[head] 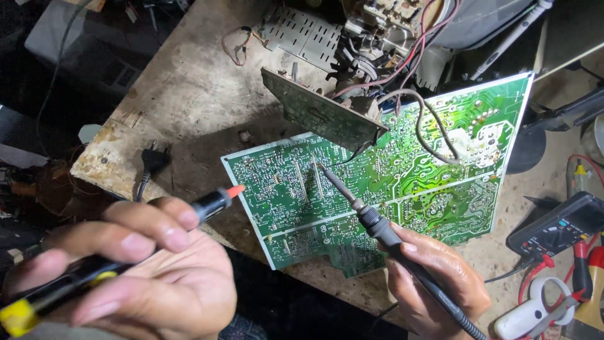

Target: Soldering and inspecting a circuit board from a CRT television on a repair bench.

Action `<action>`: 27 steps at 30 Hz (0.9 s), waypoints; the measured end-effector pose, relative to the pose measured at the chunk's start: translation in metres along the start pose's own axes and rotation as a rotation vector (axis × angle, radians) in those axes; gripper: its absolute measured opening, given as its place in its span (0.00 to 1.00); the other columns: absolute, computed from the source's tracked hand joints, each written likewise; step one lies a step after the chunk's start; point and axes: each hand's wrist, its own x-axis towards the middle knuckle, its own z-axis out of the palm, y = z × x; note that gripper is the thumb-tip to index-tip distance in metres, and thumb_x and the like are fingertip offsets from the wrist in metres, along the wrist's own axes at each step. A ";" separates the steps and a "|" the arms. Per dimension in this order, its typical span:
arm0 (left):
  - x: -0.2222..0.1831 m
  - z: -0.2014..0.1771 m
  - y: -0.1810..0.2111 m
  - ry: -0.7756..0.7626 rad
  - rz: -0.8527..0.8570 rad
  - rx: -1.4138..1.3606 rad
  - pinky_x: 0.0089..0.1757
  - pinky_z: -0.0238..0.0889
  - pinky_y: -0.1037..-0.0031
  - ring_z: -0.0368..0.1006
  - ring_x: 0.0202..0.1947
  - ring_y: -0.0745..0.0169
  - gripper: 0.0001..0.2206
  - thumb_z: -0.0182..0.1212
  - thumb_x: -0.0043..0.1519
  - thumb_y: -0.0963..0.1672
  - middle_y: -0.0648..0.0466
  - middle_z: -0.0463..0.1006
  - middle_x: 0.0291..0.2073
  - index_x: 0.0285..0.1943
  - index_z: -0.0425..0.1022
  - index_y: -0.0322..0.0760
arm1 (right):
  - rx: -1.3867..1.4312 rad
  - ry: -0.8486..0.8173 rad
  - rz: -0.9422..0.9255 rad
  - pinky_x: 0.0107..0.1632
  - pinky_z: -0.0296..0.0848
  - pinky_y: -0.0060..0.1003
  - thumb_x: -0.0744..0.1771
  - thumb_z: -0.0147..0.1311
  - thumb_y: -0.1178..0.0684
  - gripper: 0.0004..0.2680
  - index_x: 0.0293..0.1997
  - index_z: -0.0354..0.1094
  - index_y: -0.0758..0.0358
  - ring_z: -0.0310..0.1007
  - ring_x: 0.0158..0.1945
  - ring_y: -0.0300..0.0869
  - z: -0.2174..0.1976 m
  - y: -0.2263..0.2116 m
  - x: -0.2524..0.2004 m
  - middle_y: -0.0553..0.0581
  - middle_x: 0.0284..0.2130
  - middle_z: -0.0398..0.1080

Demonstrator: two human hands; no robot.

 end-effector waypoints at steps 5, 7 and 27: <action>-0.009 0.028 -0.009 -0.064 0.065 -0.087 0.36 0.65 0.69 0.55 0.28 0.63 0.11 0.44 0.80 0.52 0.54 0.59 0.43 0.66 0.57 0.51 | 0.009 0.001 -0.078 0.55 0.85 0.37 0.62 0.63 0.60 0.09 0.44 0.71 0.67 0.86 0.49 0.52 0.003 0.006 0.003 0.68 0.43 0.78; -0.008 0.033 -0.010 -0.114 0.058 -0.085 0.37 0.66 0.68 0.56 0.28 0.62 0.10 0.43 0.80 0.51 0.54 0.59 0.43 0.65 0.55 0.51 | 0.013 0.002 -0.080 0.55 0.85 0.36 0.62 0.63 0.60 0.10 0.45 0.71 0.67 0.86 0.49 0.52 0.002 0.006 0.003 0.68 0.43 0.78; -0.010 0.048 -0.012 -0.268 0.018 -0.162 0.34 0.69 0.66 0.59 0.29 0.58 0.08 0.40 0.78 0.49 0.52 0.57 0.41 0.60 0.49 0.48 | -0.015 -0.015 -0.072 0.53 0.84 0.34 0.62 0.62 0.59 0.10 0.45 0.71 0.66 0.86 0.47 0.49 0.004 0.004 0.005 0.71 0.45 0.78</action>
